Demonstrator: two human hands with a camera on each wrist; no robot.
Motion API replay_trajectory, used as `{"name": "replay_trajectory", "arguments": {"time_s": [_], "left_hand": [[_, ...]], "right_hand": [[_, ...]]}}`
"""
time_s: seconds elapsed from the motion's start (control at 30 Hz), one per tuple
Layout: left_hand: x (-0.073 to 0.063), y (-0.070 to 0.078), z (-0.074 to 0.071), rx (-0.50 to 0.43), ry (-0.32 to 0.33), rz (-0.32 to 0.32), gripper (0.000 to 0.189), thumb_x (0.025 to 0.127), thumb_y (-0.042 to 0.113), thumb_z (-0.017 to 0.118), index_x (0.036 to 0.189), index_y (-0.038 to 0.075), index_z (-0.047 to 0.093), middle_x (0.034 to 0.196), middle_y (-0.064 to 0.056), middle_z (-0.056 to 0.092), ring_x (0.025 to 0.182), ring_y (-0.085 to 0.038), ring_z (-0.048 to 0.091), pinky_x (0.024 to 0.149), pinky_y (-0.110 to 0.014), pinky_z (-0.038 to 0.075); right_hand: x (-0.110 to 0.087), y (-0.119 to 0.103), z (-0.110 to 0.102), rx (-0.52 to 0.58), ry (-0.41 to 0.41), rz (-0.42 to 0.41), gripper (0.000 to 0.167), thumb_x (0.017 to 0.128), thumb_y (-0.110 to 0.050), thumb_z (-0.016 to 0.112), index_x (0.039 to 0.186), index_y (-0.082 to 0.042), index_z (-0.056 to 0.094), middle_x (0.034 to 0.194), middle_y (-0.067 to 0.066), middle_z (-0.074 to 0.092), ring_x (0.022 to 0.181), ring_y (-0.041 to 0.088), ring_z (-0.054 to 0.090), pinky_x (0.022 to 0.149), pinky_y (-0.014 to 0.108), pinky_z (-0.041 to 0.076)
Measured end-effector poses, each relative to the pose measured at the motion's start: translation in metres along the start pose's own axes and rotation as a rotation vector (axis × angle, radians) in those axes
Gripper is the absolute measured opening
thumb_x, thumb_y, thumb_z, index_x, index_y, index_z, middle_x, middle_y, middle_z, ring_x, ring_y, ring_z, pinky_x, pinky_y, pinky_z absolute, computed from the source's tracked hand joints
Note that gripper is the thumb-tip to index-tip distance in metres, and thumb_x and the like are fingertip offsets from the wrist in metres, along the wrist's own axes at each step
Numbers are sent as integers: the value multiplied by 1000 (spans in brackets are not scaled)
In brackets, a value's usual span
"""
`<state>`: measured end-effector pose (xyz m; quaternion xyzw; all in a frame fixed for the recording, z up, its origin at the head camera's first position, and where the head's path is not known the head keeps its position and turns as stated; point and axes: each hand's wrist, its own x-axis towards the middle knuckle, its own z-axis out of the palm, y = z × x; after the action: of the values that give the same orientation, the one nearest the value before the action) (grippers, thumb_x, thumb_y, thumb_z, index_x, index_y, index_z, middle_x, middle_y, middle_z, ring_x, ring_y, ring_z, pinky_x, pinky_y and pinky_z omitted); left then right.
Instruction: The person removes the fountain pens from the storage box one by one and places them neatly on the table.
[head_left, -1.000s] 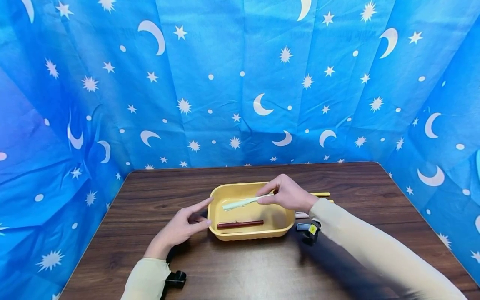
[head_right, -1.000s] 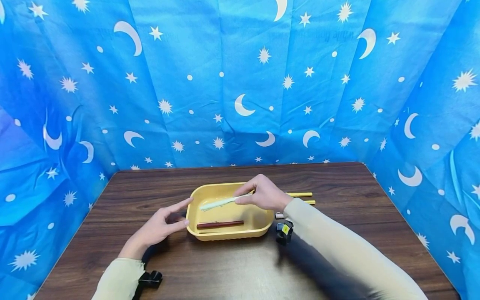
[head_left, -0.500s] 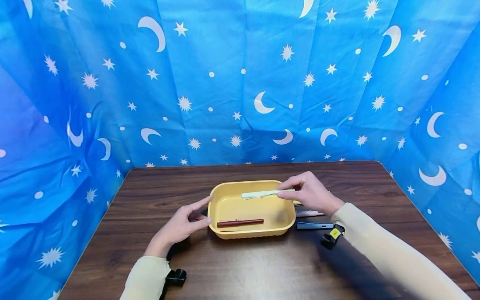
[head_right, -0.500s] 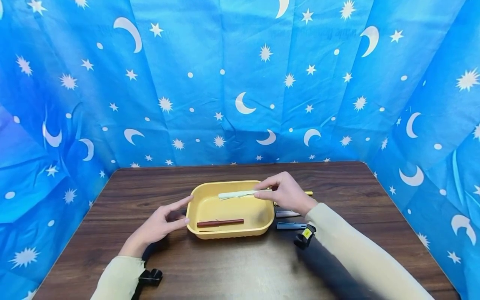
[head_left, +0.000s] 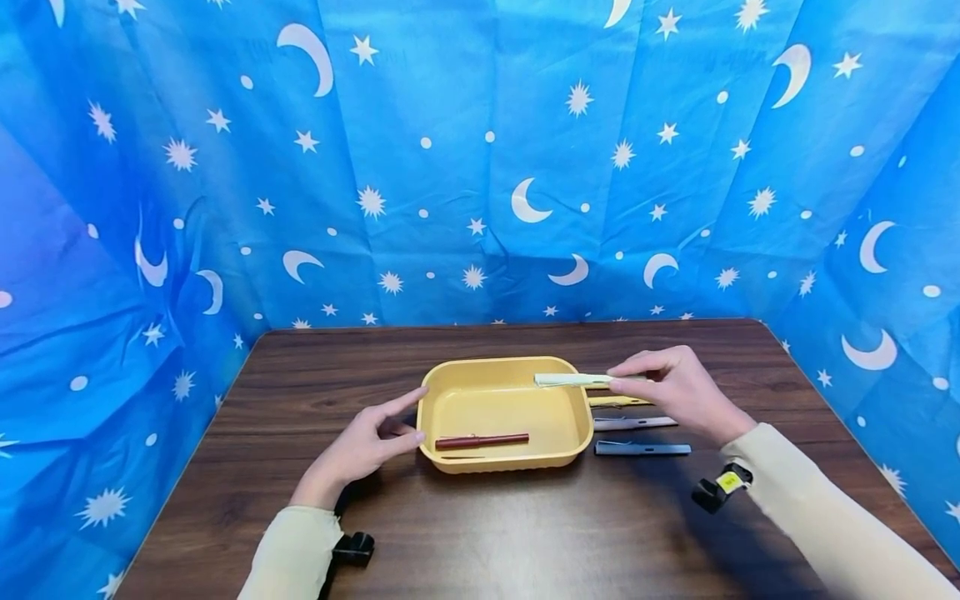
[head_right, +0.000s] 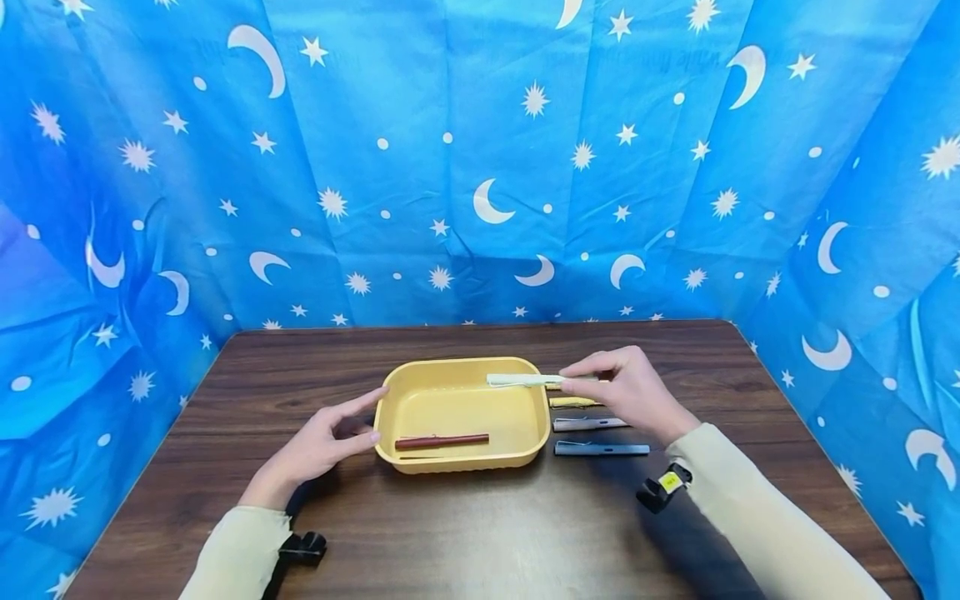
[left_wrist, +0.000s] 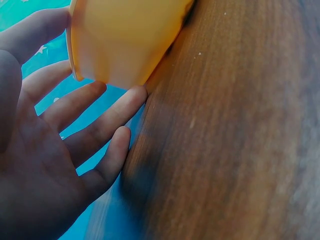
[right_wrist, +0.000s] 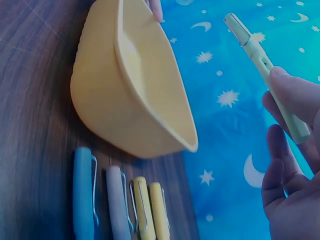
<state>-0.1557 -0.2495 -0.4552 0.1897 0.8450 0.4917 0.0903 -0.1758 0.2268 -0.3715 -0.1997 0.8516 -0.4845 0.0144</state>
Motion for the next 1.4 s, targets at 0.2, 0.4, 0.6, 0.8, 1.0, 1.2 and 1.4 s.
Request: {"name": "replay_trajectory", "arguments": {"time_s": [0.2,0.4,0.6,0.8,1.0,1.2,1.4], "left_hand": [[1,1,-2,-2,0,-3,69,102,30,73,162,20,43,156,-13,53,105,-19,71,86,-28,56],[0,0,-1,-14,-1,19,69,102,27,73,162,15,43,157,-17,52,104,-16,72,82,-28,56],[0,0,0,-18,-14,11,69,102,28,72,163,18,42,157,-14,52,103,-16,72,82,-28,56],[1,1,0,-7,-13,14,69,102,29,72,163,17,42,154,-14,55,105,-18,72,84,-28,56],[2,-2,0,-4,-7,10,69,102,30,73,162,19,43,155,-14,54,106,-18,72,87,-28,57],[2,-3,-1,9,-1,19,68,102,30,73,162,20,44,157,-12,52,106,-17,72,87,-27,56],[2,-3,-1,2,-2,15,68,101,28,73,162,20,44,151,-13,58,104,-18,72,85,-28,57]], "right_hand": [[-16,8,-14,-20,53,1,14,94,-25,83,107,-21,85,96,2,79,70,24,56,56,29,46],[-35,17,-18,-29,81,61,17,94,-26,83,109,-19,84,102,5,78,71,24,56,55,30,46],[-53,29,-20,-44,114,79,16,94,-23,82,108,-15,84,104,4,78,75,20,59,60,30,48],[-66,42,-21,-62,129,96,16,93,-23,83,106,-15,85,102,0,79,80,17,63,62,30,50],[-78,54,-19,-28,135,95,13,94,-18,82,105,-12,85,99,2,79,75,17,61,60,31,50],[-89,65,-12,-48,128,113,11,92,-21,83,103,-17,85,98,0,79,83,14,67,65,31,54],[-96,74,-4,-74,114,90,8,91,-20,84,99,-21,85,94,0,79,79,13,67,63,30,55]]}}
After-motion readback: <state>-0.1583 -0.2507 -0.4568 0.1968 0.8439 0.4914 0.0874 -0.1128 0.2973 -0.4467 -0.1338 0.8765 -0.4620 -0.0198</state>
